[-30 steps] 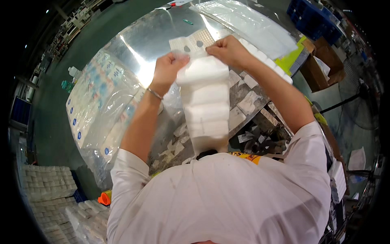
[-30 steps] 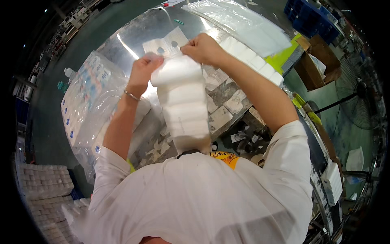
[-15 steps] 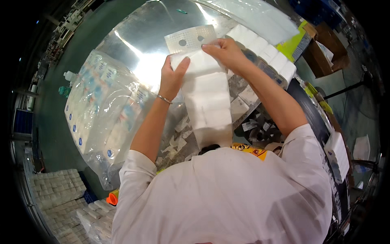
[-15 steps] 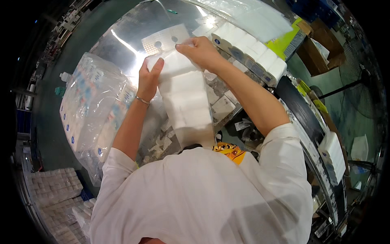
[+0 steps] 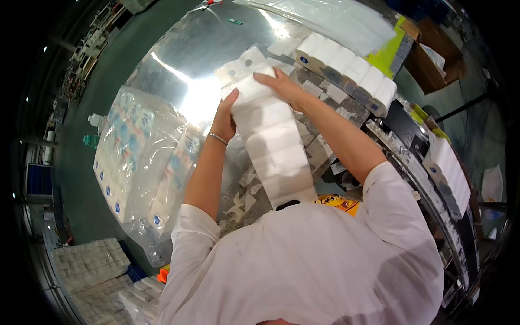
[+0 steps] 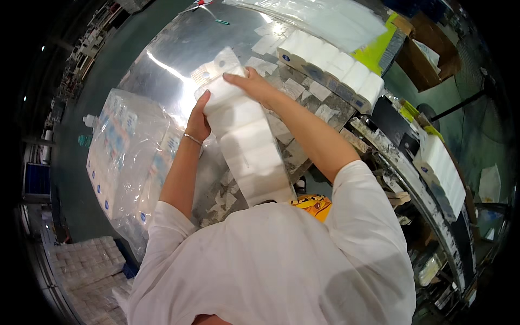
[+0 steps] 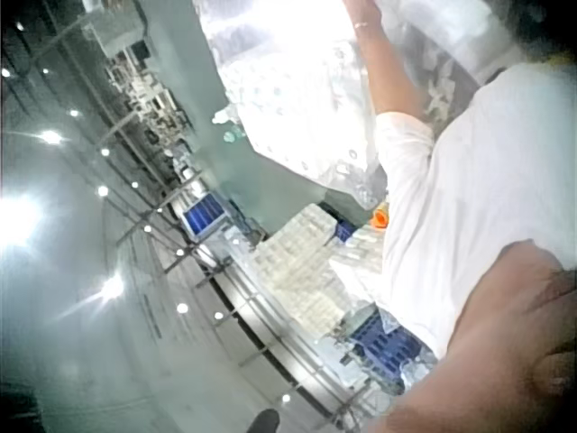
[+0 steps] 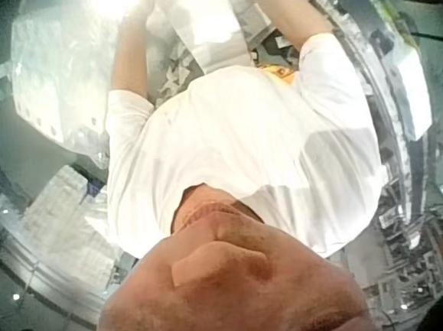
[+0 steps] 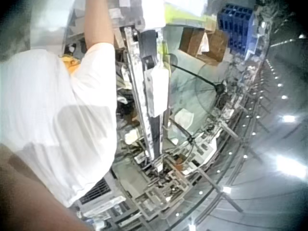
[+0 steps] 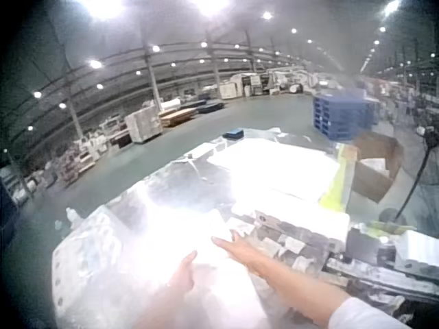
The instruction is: The person places individual packs of tissue rolls into a large plastic bag, then pulls the bag shut and carries it away.
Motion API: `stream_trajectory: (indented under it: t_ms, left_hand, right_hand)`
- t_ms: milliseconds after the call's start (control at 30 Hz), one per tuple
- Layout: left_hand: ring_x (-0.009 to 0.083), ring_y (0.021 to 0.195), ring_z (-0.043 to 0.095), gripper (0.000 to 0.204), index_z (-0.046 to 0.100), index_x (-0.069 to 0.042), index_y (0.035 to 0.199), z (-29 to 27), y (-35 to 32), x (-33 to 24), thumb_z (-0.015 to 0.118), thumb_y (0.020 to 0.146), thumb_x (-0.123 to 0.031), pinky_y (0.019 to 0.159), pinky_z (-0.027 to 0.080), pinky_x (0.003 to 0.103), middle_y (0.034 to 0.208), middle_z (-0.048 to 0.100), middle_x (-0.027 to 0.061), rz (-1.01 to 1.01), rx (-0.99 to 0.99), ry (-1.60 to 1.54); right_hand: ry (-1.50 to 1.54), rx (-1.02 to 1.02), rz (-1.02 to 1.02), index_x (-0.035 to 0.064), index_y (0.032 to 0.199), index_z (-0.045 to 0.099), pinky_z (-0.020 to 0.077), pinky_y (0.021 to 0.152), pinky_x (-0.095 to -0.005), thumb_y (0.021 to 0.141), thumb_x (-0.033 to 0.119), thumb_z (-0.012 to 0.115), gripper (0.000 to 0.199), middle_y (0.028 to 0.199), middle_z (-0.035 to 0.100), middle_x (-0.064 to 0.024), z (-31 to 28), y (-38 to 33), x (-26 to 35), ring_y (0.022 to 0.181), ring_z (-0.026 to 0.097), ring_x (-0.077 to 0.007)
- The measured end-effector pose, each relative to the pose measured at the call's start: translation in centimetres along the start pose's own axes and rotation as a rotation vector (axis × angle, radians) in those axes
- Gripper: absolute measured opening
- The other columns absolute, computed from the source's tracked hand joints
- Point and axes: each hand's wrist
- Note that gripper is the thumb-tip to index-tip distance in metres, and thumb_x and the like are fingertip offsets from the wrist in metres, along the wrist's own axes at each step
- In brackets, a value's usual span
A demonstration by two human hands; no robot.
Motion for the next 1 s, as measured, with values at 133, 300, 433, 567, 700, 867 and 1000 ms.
stream_trajectory:
  t_ms: [133,300,433,567,700,867,1000]
  left_hand:
    - [0.0216,0.097,0.055,0.048,0.042,-0.004,0.120,0.0,-0.8,-0.2,0.053,0.082,-0.032,0.081,0.047,0.033,0.110,0.053,0.0105,0.107,-0.071,-0.051]
    - [0.0228,0.104,0.051,0.046,0.041,-0.003,0.121,1.6,-3.0,-1.5,0.041,0.088,-0.036,0.088,0.042,0.034,0.116,0.050,0.0097,0.259,-0.026,-0.107]
    - [0.0225,0.110,0.047,0.046,0.040,-0.003,0.123,-4.4,-4.1,2.5,0.041,0.089,-0.034,0.092,0.039,0.034,0.119,0.049,0.0070,0.209,-0.226,-0.010]
    - [0.0242,0.113,0.044,0.054,0.035,-0.004,0.127,-10.6,-8.7,3.6,0.053,0.083,-0.030,0.095,0.036,0.036,0.121,0.047,0.0082,0.074,-0.065,-0.012]
    - [0.0267,0.118,0.038,0.082,0.025,-0.003,0.133,-8.9,-11.1,-1.5,0.071,0.067,-0.021,0.099,0.030,0.037,0.131,0.037,0.0112,0.188,-0.007,0.553]
    - [0.0310,0.128,0.023,0.109,0.015,-0.005,0.135,-3.8,-12.8,-5.0,0.081,0.052,-0.024,0.105,0.018,0.043,0.136,0.023,0.0190,0.654,-0.036,1.739]
    - [0.0291,0.129,0.019,0.110,0.013,-0.008,0.136,-4.3,-11.5,-0.2,0.079,0.052,-0.033,0.105,0.011,0.047,0.138,0.022,0.0157,0.486,0.171,1.964]
  right_hand:
    - [0.241,0.332,0.119,-0.0118,0.109,0.050,0.0446,0.080,-0.0319,0.062,0.050,0.069,0.080,0.104,0.055,-0.0233,0.2,1.6,-1.1,0.096,0.055,-0.0264]
    - [-0.236,0.081,-0.093,-0.0124,0.107,0.051,0.0453,0.077,-0.0346,0.056,0.053,0.070,0.085,0.102,0.056,-0.0229,1.7,0.8,4.2,0.093,0.056,-0.0267]
    - [-0.504,0.278,-0.136,-0.0104,0.112,0.046,0.0429,0.081,-0.0311,0.057,0.048,0.072,0.085,0.105,0.054,-0.0234,2.3,0.9,3.2,0.097,0.053,-0.0279]
    - [-0.446,0.562,-0.003,-0.0057,0.115,0.042,0.0417,0.082,-0.0323,0.059,0.037,0.075,0.078,0.106,0.053,-0.0189,1.3,-0.6,-4.2,0.098,0.052,-0.0271]
    - [-0.558,0.558,0.018,-0.0047,0.119,0.036,0.0382,0.085,-0.0363,0.057,0.028,0.074,0.079,0.108,0.049,-0.0177,1.8,-5.8,-2.0,0.100,0.048,-0.0303]
    - [-1.278,0.395,-0.373,-0.0041,0.123,0.033,0.0341,0.088,-0.0401,0.052,0.020,0.072,0.085,0.108,0.046,-0.0192,3.3,-8.6,1.4,0.101,0.044,-0.0325]
    - [-1.375,0.379,-0.677,-0.0022,0.117,0.038,0.0309,0.092,-0.0400,0.052,0.017,0.071,0.075,0.106,0.047,-0.0149,2.1,-7.3,-5.0,0.103,0.043,-0.0298]
Point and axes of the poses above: each hand's wrist, its own y-axis towards the middle knuckle, its own z-axis out of the palm, x = y × z
